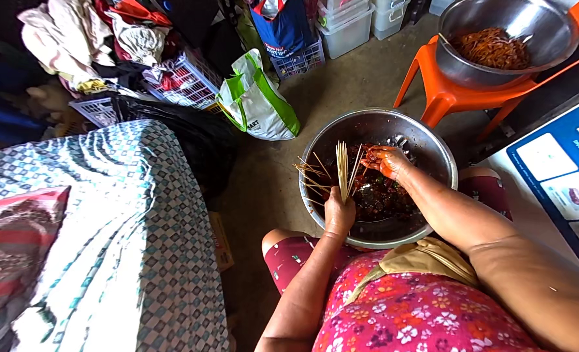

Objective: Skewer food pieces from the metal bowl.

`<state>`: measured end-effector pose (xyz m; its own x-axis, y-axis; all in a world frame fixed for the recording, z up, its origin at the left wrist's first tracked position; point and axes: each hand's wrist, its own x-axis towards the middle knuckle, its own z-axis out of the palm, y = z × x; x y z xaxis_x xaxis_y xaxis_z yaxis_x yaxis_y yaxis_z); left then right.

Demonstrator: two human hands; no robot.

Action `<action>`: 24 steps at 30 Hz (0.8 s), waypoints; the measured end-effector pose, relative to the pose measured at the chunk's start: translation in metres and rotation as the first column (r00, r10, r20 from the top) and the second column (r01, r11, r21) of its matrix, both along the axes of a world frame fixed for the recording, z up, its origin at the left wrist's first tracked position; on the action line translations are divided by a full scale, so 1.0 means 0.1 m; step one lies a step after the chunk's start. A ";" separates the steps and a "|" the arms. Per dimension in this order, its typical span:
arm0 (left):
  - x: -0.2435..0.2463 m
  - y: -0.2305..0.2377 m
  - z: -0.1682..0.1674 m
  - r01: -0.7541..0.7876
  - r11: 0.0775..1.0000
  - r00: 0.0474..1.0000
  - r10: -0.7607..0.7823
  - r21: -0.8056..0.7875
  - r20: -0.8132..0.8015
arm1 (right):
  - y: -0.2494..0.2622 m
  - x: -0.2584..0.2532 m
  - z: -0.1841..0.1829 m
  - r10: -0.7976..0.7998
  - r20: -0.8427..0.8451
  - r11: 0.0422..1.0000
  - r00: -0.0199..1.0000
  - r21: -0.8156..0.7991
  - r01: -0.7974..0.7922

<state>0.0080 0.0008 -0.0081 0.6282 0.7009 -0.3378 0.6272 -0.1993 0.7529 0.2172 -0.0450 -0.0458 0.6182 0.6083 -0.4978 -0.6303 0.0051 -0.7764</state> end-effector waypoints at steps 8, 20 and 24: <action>-0.01 0.00 0.01 -0.025 1.000 0.999 0.025 0.008 0.030 | -0.01 0.01 0.00 0.042 0.043 0.999 0.998 0.004 -0.042; -0.01 -0.01 0.00 -0.003 1.000 0.999 0.002 0.030 0.032 | 0.03 -0.03 -0.02 -0.044 -0.020 0.999 0.999 0.014 0.044; 0.01 -0.02 0.05 -0.037 0.998 0.999 0.035 0.047 0.033 | 0.10 -0.21 0.07 -0.106 -0.060 0.994 0.993 0.032 0.108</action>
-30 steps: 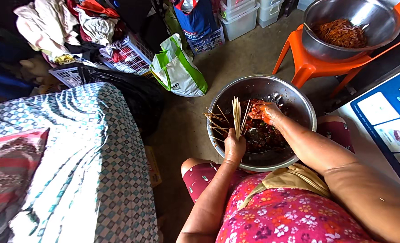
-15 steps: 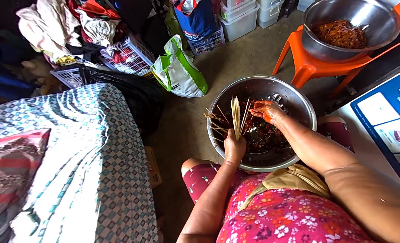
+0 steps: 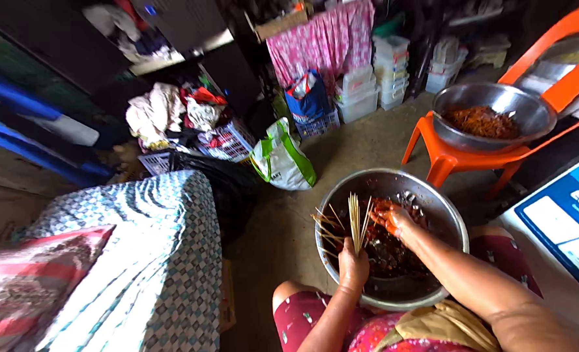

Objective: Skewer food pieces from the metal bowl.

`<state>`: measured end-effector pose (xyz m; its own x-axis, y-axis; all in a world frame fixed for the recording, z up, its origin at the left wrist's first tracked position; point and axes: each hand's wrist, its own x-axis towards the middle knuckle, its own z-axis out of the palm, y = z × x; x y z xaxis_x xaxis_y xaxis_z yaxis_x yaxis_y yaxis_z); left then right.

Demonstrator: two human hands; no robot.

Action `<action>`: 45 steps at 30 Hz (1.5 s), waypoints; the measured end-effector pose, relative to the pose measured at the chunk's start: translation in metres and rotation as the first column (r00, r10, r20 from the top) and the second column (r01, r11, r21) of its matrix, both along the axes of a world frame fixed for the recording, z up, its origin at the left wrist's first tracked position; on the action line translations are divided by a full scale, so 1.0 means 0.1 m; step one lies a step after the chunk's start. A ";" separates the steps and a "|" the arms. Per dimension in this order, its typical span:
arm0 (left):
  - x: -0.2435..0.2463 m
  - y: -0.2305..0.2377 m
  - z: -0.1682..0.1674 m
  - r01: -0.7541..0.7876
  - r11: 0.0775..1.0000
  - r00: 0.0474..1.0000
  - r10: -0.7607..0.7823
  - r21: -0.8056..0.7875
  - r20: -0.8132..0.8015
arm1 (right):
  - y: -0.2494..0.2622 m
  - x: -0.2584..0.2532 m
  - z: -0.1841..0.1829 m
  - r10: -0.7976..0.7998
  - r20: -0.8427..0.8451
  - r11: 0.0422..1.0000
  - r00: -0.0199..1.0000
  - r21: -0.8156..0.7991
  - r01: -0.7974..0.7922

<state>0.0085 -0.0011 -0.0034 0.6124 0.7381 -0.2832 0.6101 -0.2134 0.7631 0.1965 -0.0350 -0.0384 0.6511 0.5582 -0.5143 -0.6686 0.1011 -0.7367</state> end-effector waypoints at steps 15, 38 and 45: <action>-0.01 -0.05 0.07 -0.010 0.998 0.999 0.014 0.069 -0.050 | -0.01 -0.10 0.12 -0.034 -0.125 0.999 0.992 0.019 0.037; -0.02 -0.04 -0.03 -0.074 0.997 0.997 0.074 -0.003 -0.019 | -0.06 -0.31 0.02 0.375 -0.098 0.924 0.922 -0.038 -0.380; -0.02 -0.04 -0.03 -0.113 0.993 0.994 0.112 0.031 0.014 | -0.04 0.15 -0.11 0.883 0.415 0.446 0.220 -0.887 -0.121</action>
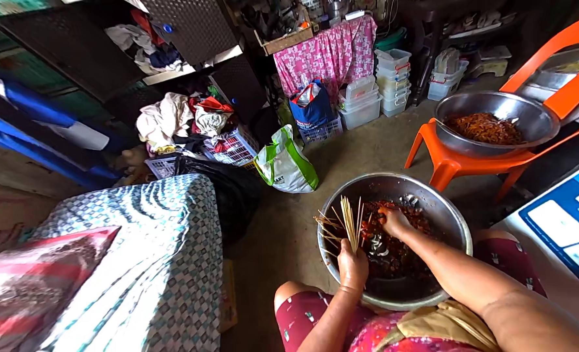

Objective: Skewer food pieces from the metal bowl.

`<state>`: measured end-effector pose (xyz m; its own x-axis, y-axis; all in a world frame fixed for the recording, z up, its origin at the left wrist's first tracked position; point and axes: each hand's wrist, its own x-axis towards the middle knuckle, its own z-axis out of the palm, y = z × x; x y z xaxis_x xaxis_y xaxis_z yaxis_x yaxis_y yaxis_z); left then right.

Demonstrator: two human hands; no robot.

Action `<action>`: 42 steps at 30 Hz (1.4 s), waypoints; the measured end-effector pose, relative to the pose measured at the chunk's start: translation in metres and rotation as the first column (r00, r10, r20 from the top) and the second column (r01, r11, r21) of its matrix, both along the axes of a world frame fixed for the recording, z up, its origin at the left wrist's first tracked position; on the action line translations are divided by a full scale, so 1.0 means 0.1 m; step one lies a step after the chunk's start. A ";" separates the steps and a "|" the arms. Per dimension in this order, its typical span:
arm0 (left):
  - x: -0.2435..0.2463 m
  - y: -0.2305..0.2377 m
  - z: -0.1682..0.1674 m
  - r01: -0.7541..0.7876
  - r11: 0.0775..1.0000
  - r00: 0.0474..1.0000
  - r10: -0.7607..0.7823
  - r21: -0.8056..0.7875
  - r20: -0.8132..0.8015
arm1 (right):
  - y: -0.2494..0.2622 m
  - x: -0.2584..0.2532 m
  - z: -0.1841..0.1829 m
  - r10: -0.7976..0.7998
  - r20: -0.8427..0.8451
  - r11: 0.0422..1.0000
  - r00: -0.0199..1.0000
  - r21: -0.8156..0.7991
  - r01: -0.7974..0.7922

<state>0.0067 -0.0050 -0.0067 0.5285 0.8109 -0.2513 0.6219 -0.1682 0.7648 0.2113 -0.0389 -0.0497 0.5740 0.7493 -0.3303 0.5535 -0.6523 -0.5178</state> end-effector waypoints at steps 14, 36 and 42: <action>-0.01 0.04 -0.01 0.019 0.999 1.000 -0.019 -0.037 0.013 | -0.11 0.20 -0.22 -0.032 -0.002 0.987 0.999 -0.156 0.031; -0.01 0.05 -0.04 0.026 0.999 0.999 -0.024 -0.045 0.036 | -0.02 0.02 -0.36 0.235 0.055 0.970 0.970 -0.084 -0.230; 0.00 0.06 -0.05 0.032 0.997 0.999 -0.029 -0.065 0.040 | -0.05 0.19 -0.35 -0.053 -0.003 0.998 0.999 -0.039 0.053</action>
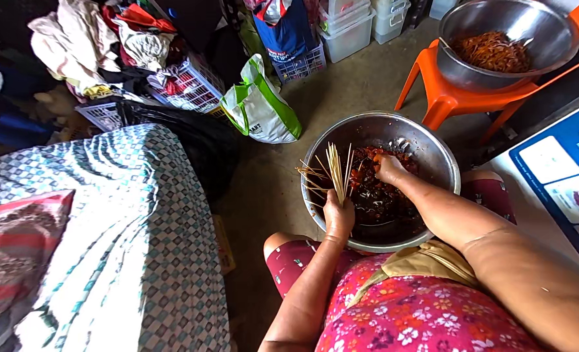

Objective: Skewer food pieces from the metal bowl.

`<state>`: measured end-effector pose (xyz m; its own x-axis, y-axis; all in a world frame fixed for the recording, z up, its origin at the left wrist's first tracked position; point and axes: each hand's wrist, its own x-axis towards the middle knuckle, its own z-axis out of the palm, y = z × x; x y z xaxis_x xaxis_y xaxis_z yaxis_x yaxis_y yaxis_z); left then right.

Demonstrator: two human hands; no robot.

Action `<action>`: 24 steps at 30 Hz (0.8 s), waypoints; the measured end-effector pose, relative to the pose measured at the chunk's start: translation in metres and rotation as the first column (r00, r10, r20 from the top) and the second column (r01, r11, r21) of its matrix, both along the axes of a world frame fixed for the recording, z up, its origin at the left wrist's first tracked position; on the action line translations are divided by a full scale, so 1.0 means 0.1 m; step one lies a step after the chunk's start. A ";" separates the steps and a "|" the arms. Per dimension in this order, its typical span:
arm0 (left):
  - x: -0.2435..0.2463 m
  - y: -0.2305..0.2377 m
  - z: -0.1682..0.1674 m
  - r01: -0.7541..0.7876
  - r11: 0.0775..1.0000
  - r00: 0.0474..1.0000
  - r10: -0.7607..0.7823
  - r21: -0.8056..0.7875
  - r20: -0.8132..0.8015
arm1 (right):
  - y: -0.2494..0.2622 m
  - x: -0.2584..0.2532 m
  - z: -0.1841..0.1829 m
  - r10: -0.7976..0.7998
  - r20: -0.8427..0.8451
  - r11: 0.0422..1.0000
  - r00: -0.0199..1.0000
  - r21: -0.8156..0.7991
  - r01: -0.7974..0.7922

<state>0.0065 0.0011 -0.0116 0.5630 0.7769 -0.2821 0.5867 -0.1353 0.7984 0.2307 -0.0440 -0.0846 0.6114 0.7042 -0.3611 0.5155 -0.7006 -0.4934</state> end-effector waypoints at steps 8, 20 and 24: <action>0.00 0.01 0.01 -0.007 1.000 1.000 0.007 -0.011 -0.001 | 0.02 -0.03 -0.07 0.076 -0.063 0.995 0.995 -0.057 -0.079; -0.01 -0.01 0.01 0.043 0.999 0.998 -0.043 -0.006 0.041 | 0.02 -0.02 0.32 -0.107 -0.944 0.629 0.312 0.178 0.757; -0.02 -0.01 0.00 0.050 0.999 0.998 -0.050 -0.011 0.041 | 0.04 -0.02 0.33 -0.121 -0.957 0.569 0.265 0.152 0.808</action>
<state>0.0047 0.0004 -0.0112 0.6122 0.7444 -0.2666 0.5460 -0.1541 0.8234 0.2290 -0.0399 -0.0511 0.5409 0.6205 -0.5678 -0.6891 -0.0602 -0.7222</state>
